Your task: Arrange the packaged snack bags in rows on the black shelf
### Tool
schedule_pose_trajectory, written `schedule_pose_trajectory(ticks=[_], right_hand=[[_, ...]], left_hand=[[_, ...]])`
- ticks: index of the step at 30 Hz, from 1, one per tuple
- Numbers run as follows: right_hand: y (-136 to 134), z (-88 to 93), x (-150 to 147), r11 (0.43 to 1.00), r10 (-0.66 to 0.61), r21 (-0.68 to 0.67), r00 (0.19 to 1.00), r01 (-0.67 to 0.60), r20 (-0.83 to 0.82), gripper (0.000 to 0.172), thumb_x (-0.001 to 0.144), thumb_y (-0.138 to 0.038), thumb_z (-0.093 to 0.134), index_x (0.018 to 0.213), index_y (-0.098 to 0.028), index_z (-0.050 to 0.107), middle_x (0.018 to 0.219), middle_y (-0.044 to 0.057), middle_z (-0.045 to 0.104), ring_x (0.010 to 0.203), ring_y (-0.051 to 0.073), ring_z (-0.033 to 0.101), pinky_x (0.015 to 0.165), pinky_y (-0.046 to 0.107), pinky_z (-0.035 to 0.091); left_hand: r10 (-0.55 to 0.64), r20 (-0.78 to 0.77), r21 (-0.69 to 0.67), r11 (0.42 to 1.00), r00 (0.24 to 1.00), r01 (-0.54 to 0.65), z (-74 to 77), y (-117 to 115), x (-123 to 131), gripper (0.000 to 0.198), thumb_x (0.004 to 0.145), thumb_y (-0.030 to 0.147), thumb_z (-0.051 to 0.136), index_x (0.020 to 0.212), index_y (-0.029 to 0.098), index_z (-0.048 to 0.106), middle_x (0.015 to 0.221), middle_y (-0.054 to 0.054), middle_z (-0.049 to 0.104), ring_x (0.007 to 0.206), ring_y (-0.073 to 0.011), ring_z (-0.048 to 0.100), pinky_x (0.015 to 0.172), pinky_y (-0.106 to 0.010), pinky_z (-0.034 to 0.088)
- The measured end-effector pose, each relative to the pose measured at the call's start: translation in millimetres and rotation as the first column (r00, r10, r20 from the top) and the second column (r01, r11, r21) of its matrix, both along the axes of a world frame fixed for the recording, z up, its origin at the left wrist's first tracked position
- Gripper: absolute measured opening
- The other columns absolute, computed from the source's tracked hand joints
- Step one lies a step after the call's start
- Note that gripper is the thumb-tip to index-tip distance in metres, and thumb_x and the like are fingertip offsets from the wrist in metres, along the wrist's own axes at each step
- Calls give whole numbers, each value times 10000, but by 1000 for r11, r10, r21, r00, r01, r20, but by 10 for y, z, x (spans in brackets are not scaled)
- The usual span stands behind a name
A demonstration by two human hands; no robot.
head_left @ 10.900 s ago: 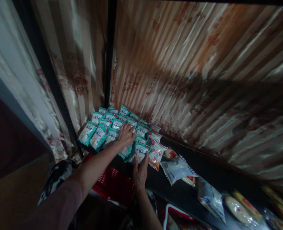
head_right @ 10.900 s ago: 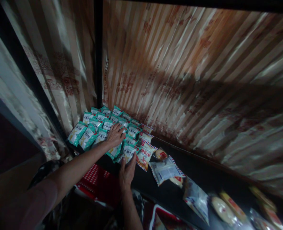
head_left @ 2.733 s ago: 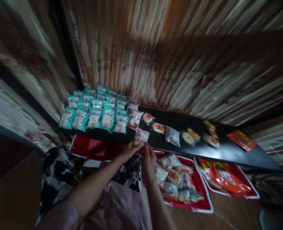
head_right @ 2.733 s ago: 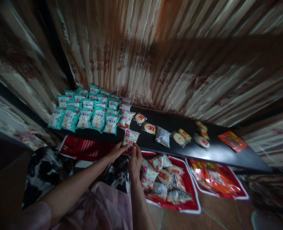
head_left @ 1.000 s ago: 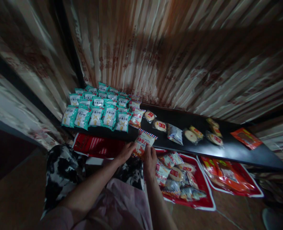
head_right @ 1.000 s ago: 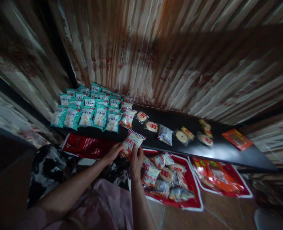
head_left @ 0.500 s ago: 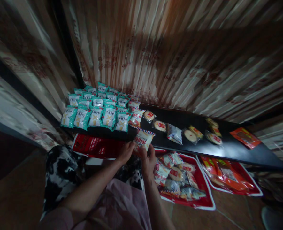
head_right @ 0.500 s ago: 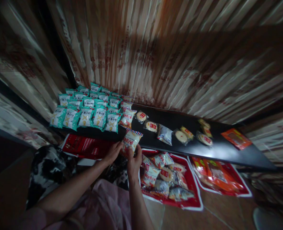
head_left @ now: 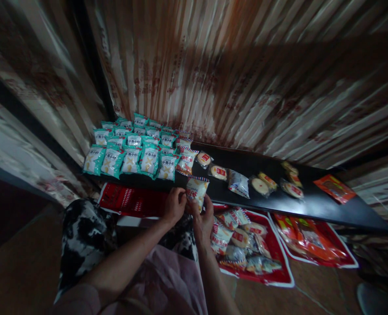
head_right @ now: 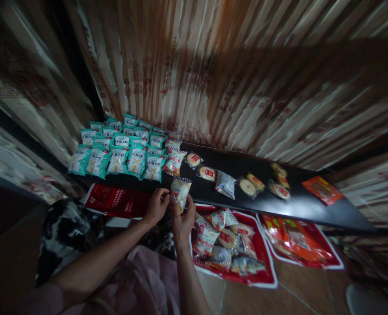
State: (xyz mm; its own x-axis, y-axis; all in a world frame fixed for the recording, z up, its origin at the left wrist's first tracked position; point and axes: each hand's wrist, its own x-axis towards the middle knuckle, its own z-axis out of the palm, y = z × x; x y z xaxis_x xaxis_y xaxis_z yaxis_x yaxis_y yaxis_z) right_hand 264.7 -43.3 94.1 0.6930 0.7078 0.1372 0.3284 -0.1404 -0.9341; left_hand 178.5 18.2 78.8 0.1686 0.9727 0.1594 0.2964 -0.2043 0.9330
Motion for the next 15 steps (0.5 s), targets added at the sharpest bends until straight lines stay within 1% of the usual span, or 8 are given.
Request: schedule_pose_trajectory(ticks=[4,7,10,15], right_hand=[[-6,-6,13,1000,-1,-12,997,2,71,611,771,-531,572,1248,-152,528,1189,142,586,1059,264,555,890,414,447],[-5,-17,17,1000,7,-7,988,-6,152,583,786,-525,560,1239,-159,533,1186,141,581,1053,259,546,917,435,432],[-5,-34,8,1000,10,3,976,-11,217,576,798,-529,548,1240,-160,533,1196,149,573,1078,266,532,937,455,422],[-15,-73,-25,998,36,29,953,-47,300,560,834,-506,516,1275,-159,505,1227,162,546,1132,276,509,945,472,426]], left_hand=[[-48,50,-160,986,998,55,34,0,4,141,844,180,482,917,202,601,942,-49,658,925,-183,614,859,-318,465],[-42,101,-265,962,994,68,70,-20,8,175,868,256,481,984,217,605,973,-46,675,944,-189,620,862,-315,465],[-39,167,-318,944,985,91,112,-42,0,219,875,291,474,1046,226,595,1019,-48,676,979,-192,618,872,-309,463],[-69,303,-358,916,950,180,147,-65,-29,261,894,370,444,1032,214,602,1042,-47,670,992,-183,607,881,-288,455]])
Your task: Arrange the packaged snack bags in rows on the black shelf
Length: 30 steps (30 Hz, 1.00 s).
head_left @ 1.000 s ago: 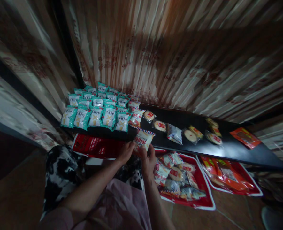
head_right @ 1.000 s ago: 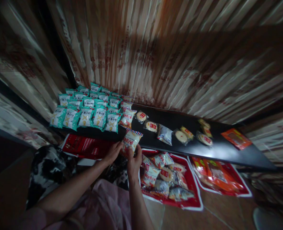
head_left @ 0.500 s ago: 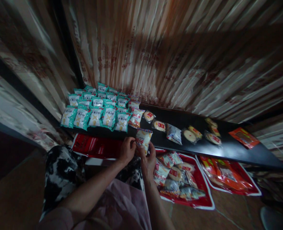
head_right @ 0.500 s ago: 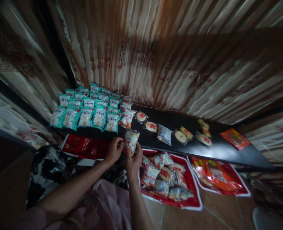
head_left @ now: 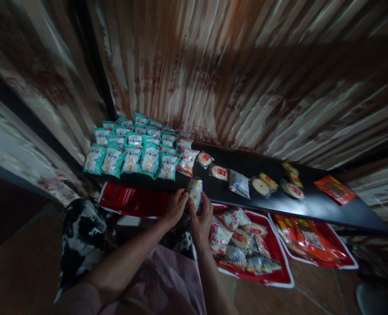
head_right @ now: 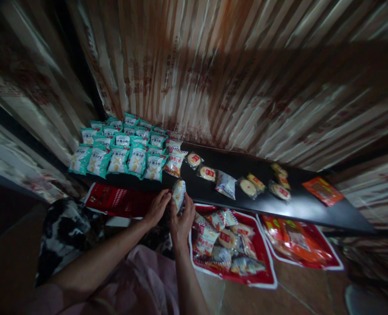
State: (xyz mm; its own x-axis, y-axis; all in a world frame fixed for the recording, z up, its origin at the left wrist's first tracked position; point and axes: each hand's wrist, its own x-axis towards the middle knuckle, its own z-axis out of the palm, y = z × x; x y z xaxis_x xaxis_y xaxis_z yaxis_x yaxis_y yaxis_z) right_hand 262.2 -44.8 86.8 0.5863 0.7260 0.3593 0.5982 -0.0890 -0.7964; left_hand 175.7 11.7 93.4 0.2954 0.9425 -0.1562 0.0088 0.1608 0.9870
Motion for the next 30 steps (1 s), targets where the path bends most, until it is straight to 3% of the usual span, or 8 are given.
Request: schedule_pose_trajectory(ticks=[5,11,19,25,30], right_hand=[[-13,-39,-44,998,47,31,994,-50,102,466,874,-439,478,1258,-180,521,1213,147,542,1128,256,513,941,466,440],[-42,-51,-100,997,57,35,987,-63,152,390,886,-383,460,1217,-199,558,1200,126,542,1132,241,502,954,469,429],[-81,-26,-121,989,100,88,976,-119,193,312,897,-259,444,1167,-192,584,1197,125,583,1135,228,524,953,471,443],[-89,43,-101,978,168,95,974,-184,153,273,902,-242,427,1094,-197,617,1118,101,644,1078,210,572,934,446,462],[-91,31,-85,991,71,100,988,-85,137,282,898,-302,432,1079,-189,618,1135,118,622,1089,224,559,938,459,452]], left_hand=[[-24,173,-91,995,985,41,-45,-11,-10,365,866,445,510,1119,193,584,1155,-66,635,1081,-198,577,935,-300,434],[-2,297,-194,979,955,63,-55,-2,-4,430,798,465,615,1118,178,599,1147,-87,649,1074,-221,595,938,-328,445],[49,365,-302,951,930,69,-45,-14,-2,526,687,468,749,1102,183,595,1096,-97,669,998,-220,636,858,-324,490],[118,352,-344,939,929,11,-16,2,-7,550,667,528,746,1064,165,635,1047,-100,691,977,-231,648,866,-332,489],[144,343,-378,926,928,-3,-46,33,-2,592,663,556,736,1081,146,649,1012,-101,710,931,-240,666,831,-332,503]])
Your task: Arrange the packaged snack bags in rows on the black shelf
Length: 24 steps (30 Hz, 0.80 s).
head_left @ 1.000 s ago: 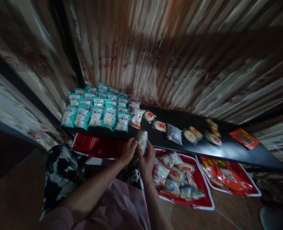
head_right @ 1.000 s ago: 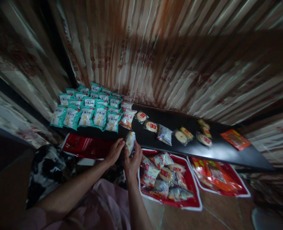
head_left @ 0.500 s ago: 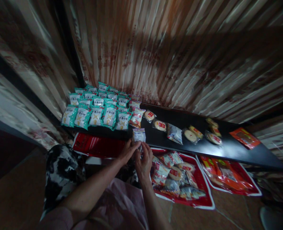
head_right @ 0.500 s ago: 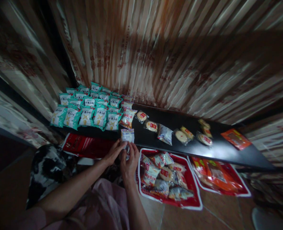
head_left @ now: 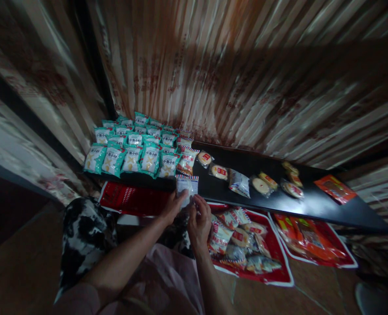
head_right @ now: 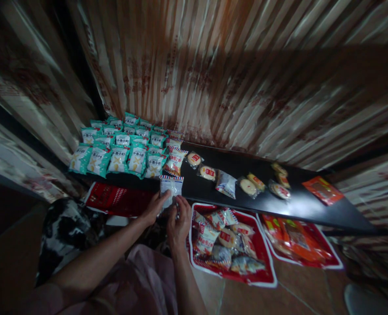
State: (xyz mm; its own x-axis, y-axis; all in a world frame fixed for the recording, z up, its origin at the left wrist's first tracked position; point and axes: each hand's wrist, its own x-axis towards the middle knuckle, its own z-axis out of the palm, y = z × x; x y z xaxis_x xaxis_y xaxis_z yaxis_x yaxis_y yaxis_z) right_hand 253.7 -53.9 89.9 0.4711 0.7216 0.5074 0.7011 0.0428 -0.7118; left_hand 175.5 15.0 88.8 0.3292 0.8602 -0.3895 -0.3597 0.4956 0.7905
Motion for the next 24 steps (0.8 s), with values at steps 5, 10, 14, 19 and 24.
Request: schedule_pose_trajectory(ticks=[5,10,14,19,24], right_hand=[[4,-44,61,993,-79,-89,993,72,-86,400,877,-420,437,1148,-168,591,1189,146,594,1139,262,527,973,491,410],[-2,-72,118,973,-125,-226,946,57,-299,542,844,-526,460,1222,-151,562,1174,156,626,1082,274,573,920,453,441],[-20,-72,136,970,-95,-242,929,6,-358,573,825,-559,472,1205,-145,586,1114,144,663,983,268,619,837,415,477],[-35,-100,175,976,-69,-218,933,-11,-353,543,833,-548,459,1179,-156,609,1064,121,683,939,254,627,803,392,486],[-47,-101,197,977,-77,-211,959,18,-273,482,873,-505,424,1155,-166,618,1033,111,680,962,250,615,822,398,481]], left_hand=[[11,57,-14,1000,998,-11,-49,22,0,596,663,569,730,1072,141,659,993,-96,721,893,-242,681,780,-319,521],[2,112,-48,999,994,3,-43,28,-9,585,648,599,725,991,127,678,947,-103,728,898,-252,680,809,-333,516],[1,151,-71,997,988,10,-49,28,-19,563,627,595,738,913,114,680,907,-109,730,888,-259,681,800,-336,521],[14,201,-135,991,980,14,-36,19,-18,541,635,548,738,952,114,678,887,-99,731,870,-258,685,813,-354,526],[14,206,-135,991,978,15,7,24,5,563,624,549,737,977,114,678,861,-95,729,877,-263,683,822,-361,520]])
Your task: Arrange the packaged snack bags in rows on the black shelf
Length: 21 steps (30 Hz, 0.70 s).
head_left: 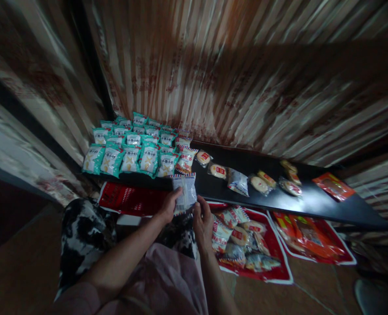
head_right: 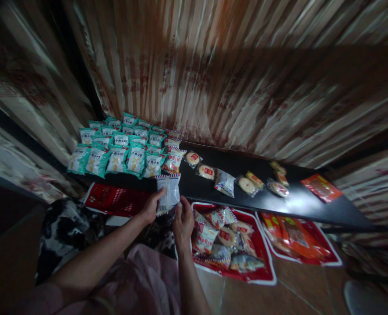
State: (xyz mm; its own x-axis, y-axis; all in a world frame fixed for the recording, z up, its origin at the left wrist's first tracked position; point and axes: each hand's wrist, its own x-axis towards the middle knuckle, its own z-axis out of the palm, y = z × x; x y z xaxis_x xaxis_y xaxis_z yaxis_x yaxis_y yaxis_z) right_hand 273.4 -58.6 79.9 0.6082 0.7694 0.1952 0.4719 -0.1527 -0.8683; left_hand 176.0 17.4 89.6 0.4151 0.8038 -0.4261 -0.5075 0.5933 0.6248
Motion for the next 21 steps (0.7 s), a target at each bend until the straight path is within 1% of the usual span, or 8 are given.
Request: schedule_pose_trajectory(ticks=[3,5,7,10,15,18,21], right_hand=[[2,23,-2,998,-20,58,976,7,216,416,883,-453,442,1148,-183,616,1128,124,640,1067,262,561,907,453,437],[5,37,-9,995,-8,97,928,-31,373,354,883,-393,464,1141,-207,620,1175,115,616,1099,257,530,940,473,410],[6,42,-21,993,24,96,888,-76,460,317,890,-334,459,1140,-230,623,1178,101,611,1081,245,527,930,467,410],[8,32,-33,993,38,78,868,-89,496,321,900,-286,435,1161,-228,614,1154,100,618,1058,239,531,903,453,424],[19,2,-25,992,43,81,853,-99,520,331,904,-264,432,1179,-188,601,1155,115,629,1062,239,540,910,448,433],[19,-8,-29,995,65,34,870,-93,488,349,919,-310,418,1188,-175,594,1173,118,630,1091,247,536,936,461,426],[8,-16,-43,996,81,-20,882,-81,463,401,924,-375,407,1212,-153,577,1195,137,623,1106,265,532,940,475,427]], left_hand=[[17,-5,42,999,1000,-17,-8,5,11,586,591,552,757,970,113,681,856,-90,729,886,-258,679,819,-343,513],[16,-9,57,998,1000,-15,-27,4,16,584,585,556,758,958,113,682,850,-86,729,881,-251,678,792,-327,515],[6,-16,64,998,1000,-5,-45,-3,24,565,597,559,748,941,115,683,841,-84,728,869,-241,680,752,-306,518],[3,-24,63,998,1000,-2,-47,-17,38,551,614,560,734,945,122,678,825,-74,725,857,-226,681,714,-281,517],[28,11,90,996,1000,-29,-6,-26,65,515,633,530,726,965,141,664,868,-59,724,893,-210,674,758,-275,514],[35,13,117,993,999,-36,7,-28,71,465,639,507,726,939,158,658,882,-51,722,904,-204,669,760,-269,512],[31,7,122,992,1000,-31,0,-39,67,442,645,498,718,933,169,650,884,-40,718,875,-192,668,752,-264,509]])
